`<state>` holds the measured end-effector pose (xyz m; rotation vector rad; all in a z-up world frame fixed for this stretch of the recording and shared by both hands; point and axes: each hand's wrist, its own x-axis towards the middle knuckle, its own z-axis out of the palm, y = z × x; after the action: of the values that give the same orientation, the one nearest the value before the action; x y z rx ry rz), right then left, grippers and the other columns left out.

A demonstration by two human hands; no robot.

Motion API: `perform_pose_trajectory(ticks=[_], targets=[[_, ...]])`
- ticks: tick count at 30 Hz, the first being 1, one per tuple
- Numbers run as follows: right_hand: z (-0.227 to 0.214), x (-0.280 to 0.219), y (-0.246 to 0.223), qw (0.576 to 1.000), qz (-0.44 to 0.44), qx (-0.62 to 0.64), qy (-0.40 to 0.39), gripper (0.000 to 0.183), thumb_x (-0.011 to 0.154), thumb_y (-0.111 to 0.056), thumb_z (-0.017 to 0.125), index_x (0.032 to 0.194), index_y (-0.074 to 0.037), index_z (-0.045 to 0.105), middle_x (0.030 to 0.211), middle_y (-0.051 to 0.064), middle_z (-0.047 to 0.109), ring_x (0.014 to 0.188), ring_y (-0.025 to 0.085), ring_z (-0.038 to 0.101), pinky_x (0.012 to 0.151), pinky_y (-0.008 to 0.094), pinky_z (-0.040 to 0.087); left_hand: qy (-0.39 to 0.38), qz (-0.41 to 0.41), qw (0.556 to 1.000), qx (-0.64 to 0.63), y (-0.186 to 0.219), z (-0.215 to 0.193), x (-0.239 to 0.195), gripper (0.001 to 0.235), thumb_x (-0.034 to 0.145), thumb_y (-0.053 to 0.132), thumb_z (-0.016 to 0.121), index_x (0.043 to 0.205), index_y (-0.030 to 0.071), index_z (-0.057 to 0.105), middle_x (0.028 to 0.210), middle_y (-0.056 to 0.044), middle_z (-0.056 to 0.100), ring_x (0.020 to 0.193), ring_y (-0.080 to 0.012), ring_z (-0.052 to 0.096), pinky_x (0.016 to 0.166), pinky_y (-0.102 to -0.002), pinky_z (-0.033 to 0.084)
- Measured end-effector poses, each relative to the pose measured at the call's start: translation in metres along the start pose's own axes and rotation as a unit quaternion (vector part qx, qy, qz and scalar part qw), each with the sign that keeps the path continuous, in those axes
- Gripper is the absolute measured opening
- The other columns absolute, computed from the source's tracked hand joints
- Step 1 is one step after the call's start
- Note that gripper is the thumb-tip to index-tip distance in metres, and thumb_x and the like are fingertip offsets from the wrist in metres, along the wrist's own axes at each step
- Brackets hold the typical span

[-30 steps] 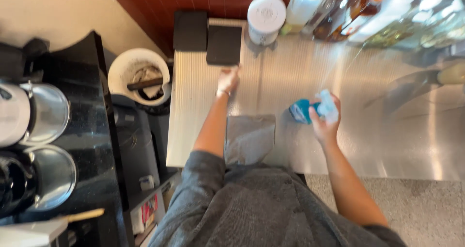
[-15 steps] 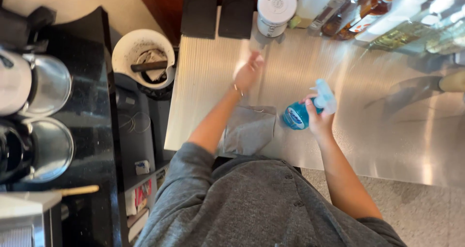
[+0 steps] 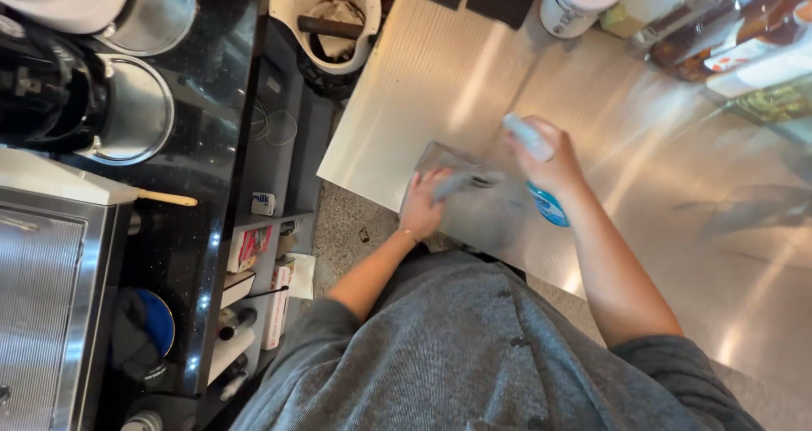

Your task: Cleaning coffee grounds from the floor and wiping down stainless steel counters with cleaning spray and a cloth.

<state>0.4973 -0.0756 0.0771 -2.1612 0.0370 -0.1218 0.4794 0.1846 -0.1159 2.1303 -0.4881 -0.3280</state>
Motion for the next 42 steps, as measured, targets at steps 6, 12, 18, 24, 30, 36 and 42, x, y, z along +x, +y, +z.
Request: perform_pose_trajectory(ticks=[6, 12, 18, 24, 30, 36, 42], targets=[[0.052, 0.029, -0.012, 0.990, -0.012, -0.090, -0.112, 0.028, 0.093, -0.030, 0.077, 0.101, -0.005, 0.068, 0.089, 0.013, 0.068, 0.083, 0.029, 0.066, 0.074, 0.038, 0.051, 0.269, -0.124, 0.702, -0.648, 0.022, -0.155, -0.030, 0.058, 0.106, 0.044, 0.048, 0.148, 0.004, 0.047, 0.144, -0.009, 0.057, 0.134, -0.0256, 0.054, 0.115, -0.044, 0.042], [0.075, 0.019, -0.011, 0.992, 0.027, -0.038, -0.121, 0.035, 0.093, -0.037, 0.076, 0.104, -0.005, 0.068, 0.094, 0.014, 0.070, 0.087, 0.028, 0.068, 0.077, 0.038, 0.053, 0.370, -0.091, 0.865, -0.327, -0.055, -0.224, -0.046, 0.058, 0.109, 0.041, 0.055, 0.144, -0.006, 0.051, 0.142, -0.019, 0.058, 0.130, -0.0318, 0.054, 0.115, -0.047, 0.041], [0.059, -0.007, -0.002, 0.994, 0.061, 0.038, -0.088, 0.036, 0.090, -0.037, 0.076, 0.110, -0.007, 0.070, 0.093, 0.007, 0.072, 0.087, 0.017, 0.068, 0.078, 0.034, 0.053, 0.130, -0.026, 0.969, 0.210, -0.149, -0.134, 0.037, 0.088, 0.099, 0.041, 0.059, 0.157, -0.015, 0.024, 0.166, -0.040, 0.019, 0.157, -0.0521, 0.011, 0.129, -0.060, 0.008], [0.038, -0.048, 0.000, 0.990, 0.127, 0.060, -0.029, 0.035, 0.090, -0.037, 0.077, 0.106, -0.007, 0.070, 0.090, 0.005, 0.070, 0.084, 0.013, 0.066, 0.076, 0.029, 0.052, -0.139, -0.129, 0.918, 0.347, 0.050, -0.134, 0.085, 0.104, 0.087, 0.068, 0.054, 0.165, 0.016, 0.009, 0.168, -0.025, -0.006, 0.155, -0.0446, -0.009, 0.115, -0.075, -0.002], [0.031, -0.051, -0.012, 0.983, 0.168, 0.075, 0.016, 0.031, 0.091, -0.032, 0.077, 0.108, -0.007, 0.070, 0.090, 0.003, 0.071, 0.083, 0.012, 0.067, 0.073, 0.028, 0.053, -0.011, -0.076, 0.942, 0.328, -0.030, -0.135, 0.204, 0.081, 0.099, 0.073, 0.035, 0.167, 0.034, 0.016, 0.174, -0.015, 0.001, 0.160, -0.0376, -0.001, 0.124, -0.069, 0.000], [0.009, -0.085, 0.034, 0.953, 0.116, 0.215, 0.181, 0.031, 0.100, -0.013, 0.071, 0.126, -0.004, 0.059, 0.106, 0.005, 0.067, 0.084, 0.011, 0.066, 0.074, 0.028, 0.057, -0.004, 0.015, 0.906, 0.423, -0.038, -0.095, 0.218, 0.075, 0.104, 0.064, 0.032, 0.166, 0.026, 0.018, 0.173, -0.017, 0.008, 0.158, -0.0413, 0.004, 0.119, -0.068, 0.000], [-0.026, -0.076, 0.089, 0.909, -0.042, 0.239, 0.339, 0.045, 0.107, -0.012, 0.073, 0.137, -0.007, 0.040, 0.115, 0.008, 0.063, 0.091, 0.016, 0.066, 0.084, 0.031, 0.059, -0.064, 0.217, 0.895, 0.385, -0.026, -0.047, 0.065, 0.065, 0.104, 0.063, 0.042, 0.164, 0.037, 0.034, 0.175, -0.005, 0.018, 0.161, -0.0330, 0.007, 0.122, -0.071, 0.000]])
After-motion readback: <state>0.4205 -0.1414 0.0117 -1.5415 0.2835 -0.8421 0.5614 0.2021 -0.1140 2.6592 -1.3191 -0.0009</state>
